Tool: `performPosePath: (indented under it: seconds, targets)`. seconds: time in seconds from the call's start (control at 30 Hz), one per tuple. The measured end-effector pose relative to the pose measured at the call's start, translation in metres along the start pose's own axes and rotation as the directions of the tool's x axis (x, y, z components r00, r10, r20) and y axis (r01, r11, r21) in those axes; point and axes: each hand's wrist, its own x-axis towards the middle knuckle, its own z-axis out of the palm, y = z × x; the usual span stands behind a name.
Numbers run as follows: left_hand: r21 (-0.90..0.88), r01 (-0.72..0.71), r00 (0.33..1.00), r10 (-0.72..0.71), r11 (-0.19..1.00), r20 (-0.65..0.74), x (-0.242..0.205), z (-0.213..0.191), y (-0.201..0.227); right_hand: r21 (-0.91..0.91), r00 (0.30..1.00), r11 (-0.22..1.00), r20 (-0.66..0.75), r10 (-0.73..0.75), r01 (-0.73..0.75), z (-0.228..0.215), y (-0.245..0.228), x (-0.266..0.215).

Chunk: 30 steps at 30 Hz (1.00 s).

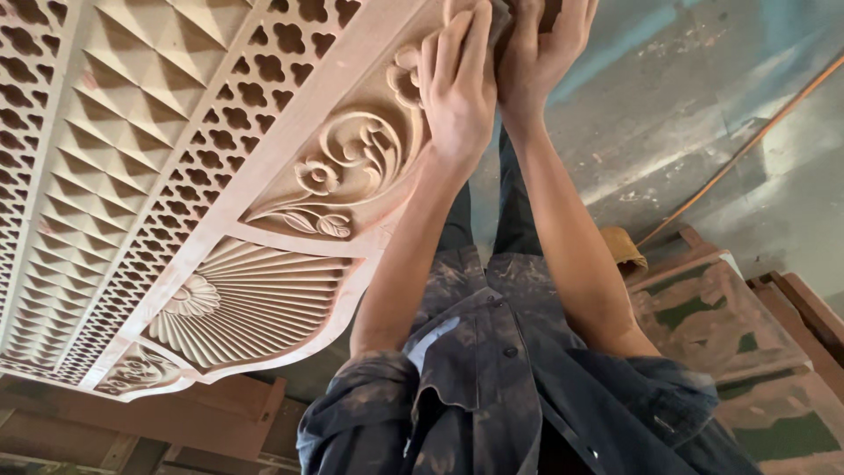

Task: The person sands a large decorative wooden panel using a sanding block, focusing on the carved floral and geometric patterns. The person moves around the panel, adjusting their position to reach different sections, and occasionally pauses to inspect the surface.

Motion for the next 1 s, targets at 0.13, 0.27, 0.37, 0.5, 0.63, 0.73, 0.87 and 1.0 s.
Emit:
performPosePath:
  seconds: [0.13,0.27,0.37,0.5,0.63,0.73,0.87,1.0]
  targets:
    - [0.046,-0.024,0.997,0.021,0.999,0.069,0.0,-0.003,-0.003,0.068,0.999,0.996,-0.01,0.053,-0.052,0.004,0.004,-0.001]
    - [0.089,-0.065,0.988,0.052,0.994,0.148,0.006,-0.009,-0.006,-0.01,1.0,1.0,-0.009,-0.003,0.003,0.001,0.002,0.003]
    - [0.026,-0.155,0.967,0.146,0.988,0.21,0.005,-0.03,-0.005,-0.105,0.999,0.994,0.007,0.04,-0.039,0.002,-0.006,0.005]
    - [0.098,-0.078,0.986,0.062,0.992,0.156,0.009,-0.039,-0.003,0.015,0.999,0.999,0.001,0.033,-0.033,0.004,-0.012,0.007]
    - [0.207,-0.155,0.986,0.14,0.966,0.087,0.024,-0.014,-0.001,0.063,0.988,0.986,0.005,0.153,-0.153,0.006,-0.016,0.009]
    - [0.274,-0.263,0.957,0.213,0.925,0.198,0.024,-0.011,-0.004,0.015,0.993,0.993,0.012,0.116,-0.117,0.004,-0.018,0.008]
    - [0.251,-0.355,0.922,0.294,0.901,0.251,0.03,-0.021,-0.014,0.033,1.0,0.999,0.021,0.012,-0.013,0.002,-0.013,0.008]
    - [0.22,-0.33,0.942,0.304,0.918,0.142,0.045,-0.018,-0.011,0.077,0.994,0.991,-0.011,0.113,-0.112,0.003,-0.006,0.005]
